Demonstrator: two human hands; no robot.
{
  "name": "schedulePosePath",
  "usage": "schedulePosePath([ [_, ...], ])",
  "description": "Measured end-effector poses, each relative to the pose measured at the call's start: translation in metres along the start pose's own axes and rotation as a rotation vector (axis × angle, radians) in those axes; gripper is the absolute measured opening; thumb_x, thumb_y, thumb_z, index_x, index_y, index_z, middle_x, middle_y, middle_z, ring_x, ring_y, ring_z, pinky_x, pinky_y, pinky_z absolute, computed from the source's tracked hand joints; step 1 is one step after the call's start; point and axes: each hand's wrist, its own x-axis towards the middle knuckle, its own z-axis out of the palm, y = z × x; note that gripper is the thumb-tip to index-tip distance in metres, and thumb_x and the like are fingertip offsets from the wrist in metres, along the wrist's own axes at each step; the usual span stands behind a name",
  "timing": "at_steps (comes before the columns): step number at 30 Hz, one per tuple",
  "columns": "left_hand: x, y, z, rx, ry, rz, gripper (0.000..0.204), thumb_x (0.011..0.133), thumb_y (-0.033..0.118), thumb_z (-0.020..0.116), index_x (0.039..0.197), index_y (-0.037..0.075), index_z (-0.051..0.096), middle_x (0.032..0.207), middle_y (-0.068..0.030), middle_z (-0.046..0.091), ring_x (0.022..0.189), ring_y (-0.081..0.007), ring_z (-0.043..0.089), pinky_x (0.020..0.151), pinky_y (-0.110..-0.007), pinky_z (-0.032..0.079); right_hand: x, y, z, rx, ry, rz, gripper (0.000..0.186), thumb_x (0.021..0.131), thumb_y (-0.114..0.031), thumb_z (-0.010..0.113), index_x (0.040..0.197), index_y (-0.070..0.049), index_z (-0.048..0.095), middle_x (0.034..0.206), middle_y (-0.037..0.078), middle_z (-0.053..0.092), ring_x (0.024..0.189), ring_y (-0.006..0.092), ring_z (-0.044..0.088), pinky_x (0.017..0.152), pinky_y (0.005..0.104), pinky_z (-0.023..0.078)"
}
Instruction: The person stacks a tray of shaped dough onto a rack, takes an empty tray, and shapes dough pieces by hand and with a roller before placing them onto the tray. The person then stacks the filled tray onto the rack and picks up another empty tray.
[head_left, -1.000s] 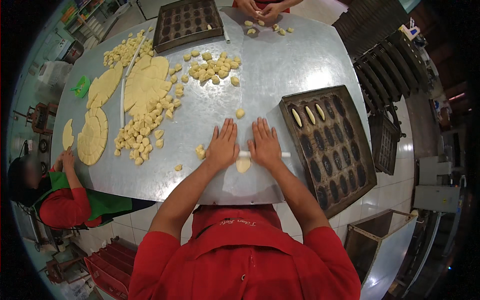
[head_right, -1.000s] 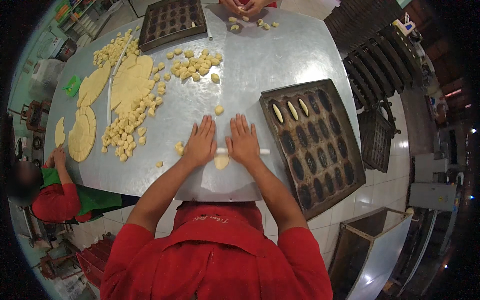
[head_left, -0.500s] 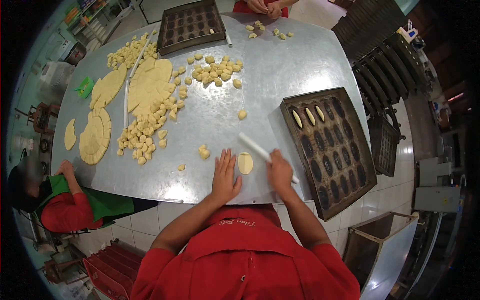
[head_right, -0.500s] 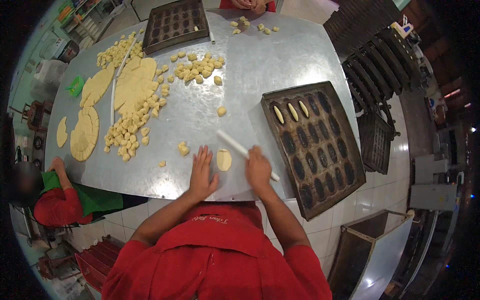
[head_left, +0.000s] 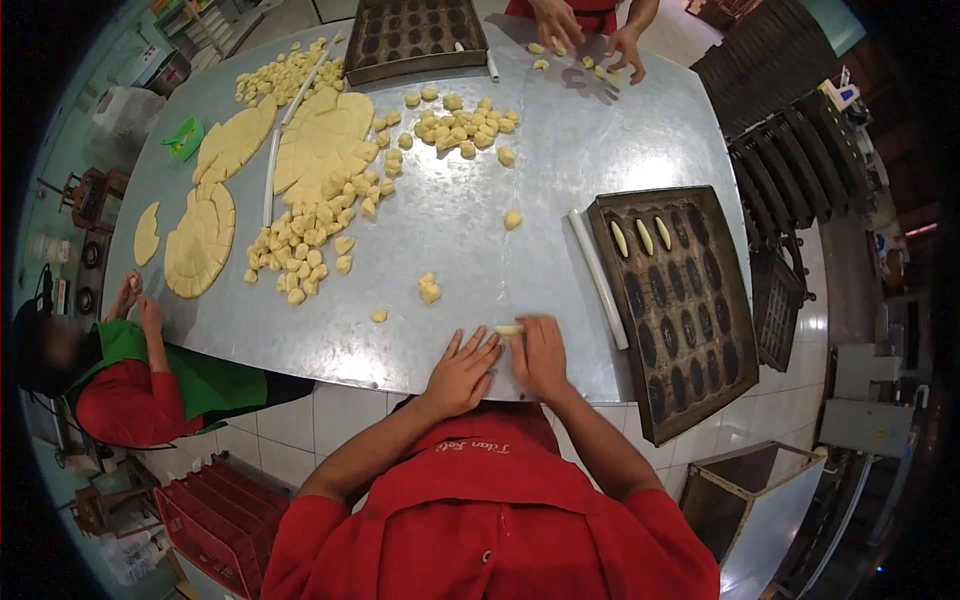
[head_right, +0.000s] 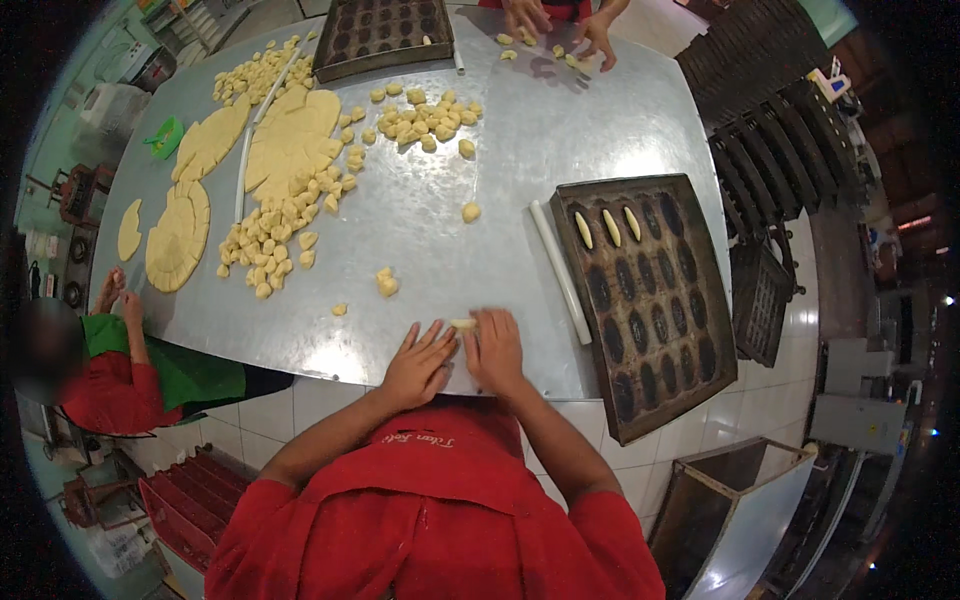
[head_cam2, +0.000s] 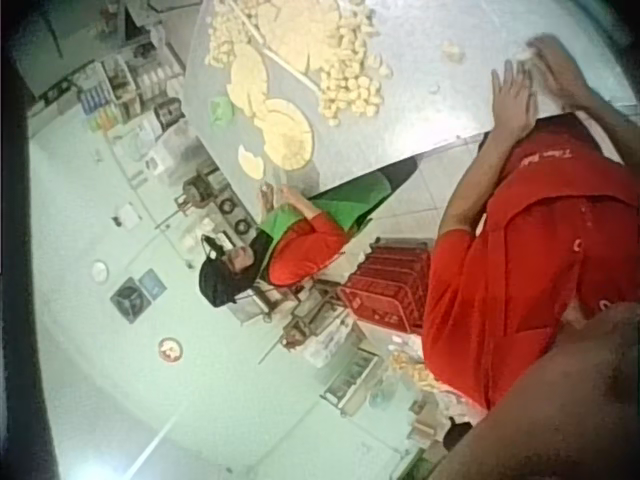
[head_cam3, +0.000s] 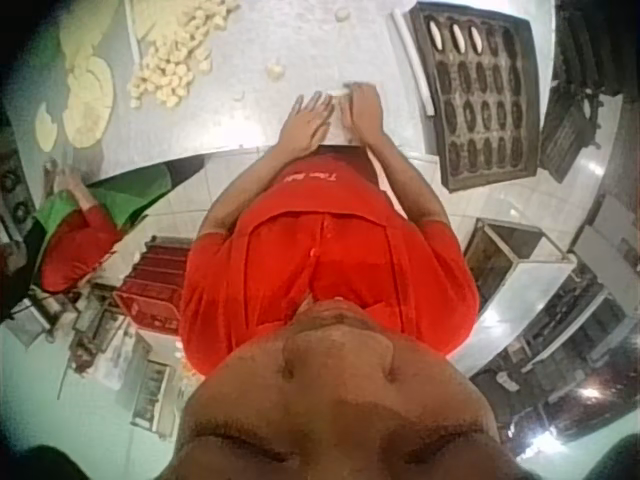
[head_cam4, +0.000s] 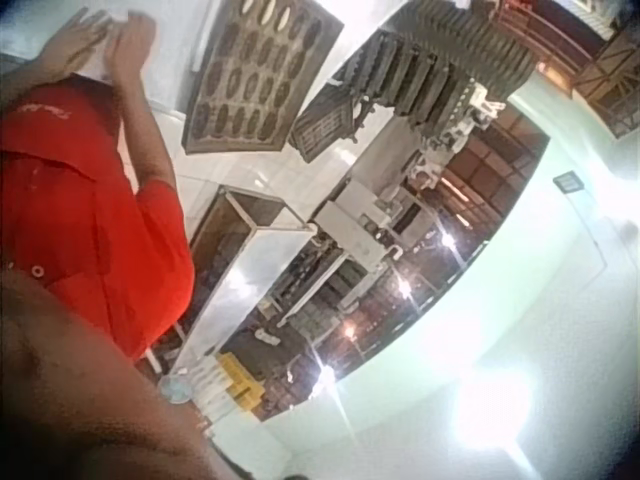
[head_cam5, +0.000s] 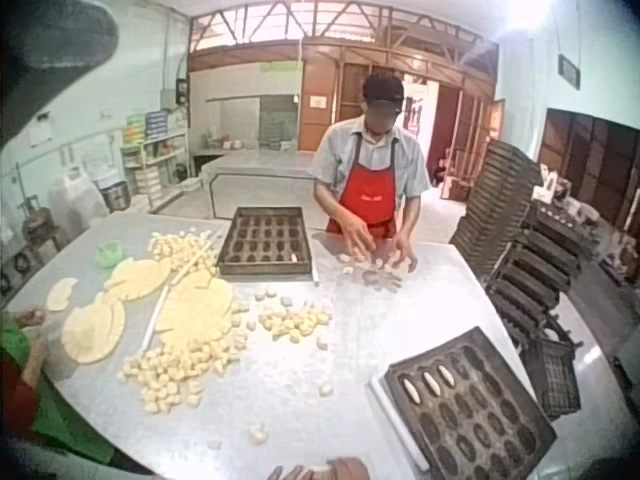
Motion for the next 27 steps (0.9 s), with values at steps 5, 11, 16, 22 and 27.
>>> schedulePosePath([
  [5, 0.015, -0.024, -0.011, -0.262, 0.455, -0.368, 0.022, 0.08, 0.018, 0.067, 0.096, 0.005, 0.061, 0.102, -0.011, 0.063, 0.103, -0.0333, 0.055, 0.092, -0.049, 0.037, 0.071, -0.009, 0.021, -0.214, 0.106, -0.142, 0.056, 0.084, -0.023, 0.062, 0.128, 0.007, 0.047, 0.13, 0.025, 0.048, 0.124, 0.041, 0.044, 0.105, 0.0503, 0.034],
  [11, 0.03, -0.064, -0.042, 0.114, 0.594, -0.555, 0.026, 0.076, 0.025, 0.072, 0.093, 0.009, 0.06, 0.09, -0.0064, 0.062, 0.088, -0.0282, 0.054, 0.077, -0.041, 0.037, -0.032, -0.031, 0.02, -0.289, -0.284, -0.246, 0.083, 0.082, -0.038, 0.062, 0.14, 0.013, 0.032, 0.15, 0.029, 0.027, 0.143, 0.0401, 0.022, 0.114, 0.0538, 0.019],
  [16, 0.035, -0.073, -0.041, -0.004, 0.504, -0.623, 0.025, 0.076, 0.023, 0.07, 0.095, 0.011, 0.06, 0.082, -0.0033, 0.062, 0.085, -0.0259, 0.056, 0.077, -0.041, 0.037, -0.021, -0.034, 0.027, -0.319, -0.307, -0.169, 0.08, 0.083, -0.044, 0.06, 0.145, 0.0, 0.033, 0.154, 0.025, 0.021, 0.144, 0.0388, 0.019, 0.113, 0.0582, 0.016],
  [22, 0.028, -0.066, -0.045, -0.293, 0.43, -0.741, 0.049, 0.071, 0.02, 0.067, 0.119, 0.009, 0.059, 0.072, -0.0044, 0.064, 0.069, -0.0257, 0.063, 0.069, -0.041, 0.043, 0.115, 0.0, 0.023, -0.393, 0.05, -0.123, 0.075, 0.085, -0.045, 0.059, 0.148, -0.012, 0.035, 0.153, 0.025, 0.024, 0.145, 0.0388, 0.017, 0.111, 0.0624, 0.017],
  [27, -0.001, -0.042, -0.043, -0.345, 0.218, -0.713, 0.061, 0.072, 0.02, 0.068, 0.131, 0.009, 0.057, 0.069, -0.0068, 0.061, 0.067, -0.0244, 0.061, 0.062, -0.039, 0.045, 0.114, 0.022, -0.012, -0.098, 0.034, -0.118, 0.035, 0.08, -0.022, 0.068, 0.11, -0.005, 0.064, 0.115, 0.019, 0.058, 0.11, 0.0369, 0.054, 0.094, 0.0456, 0.044],
])
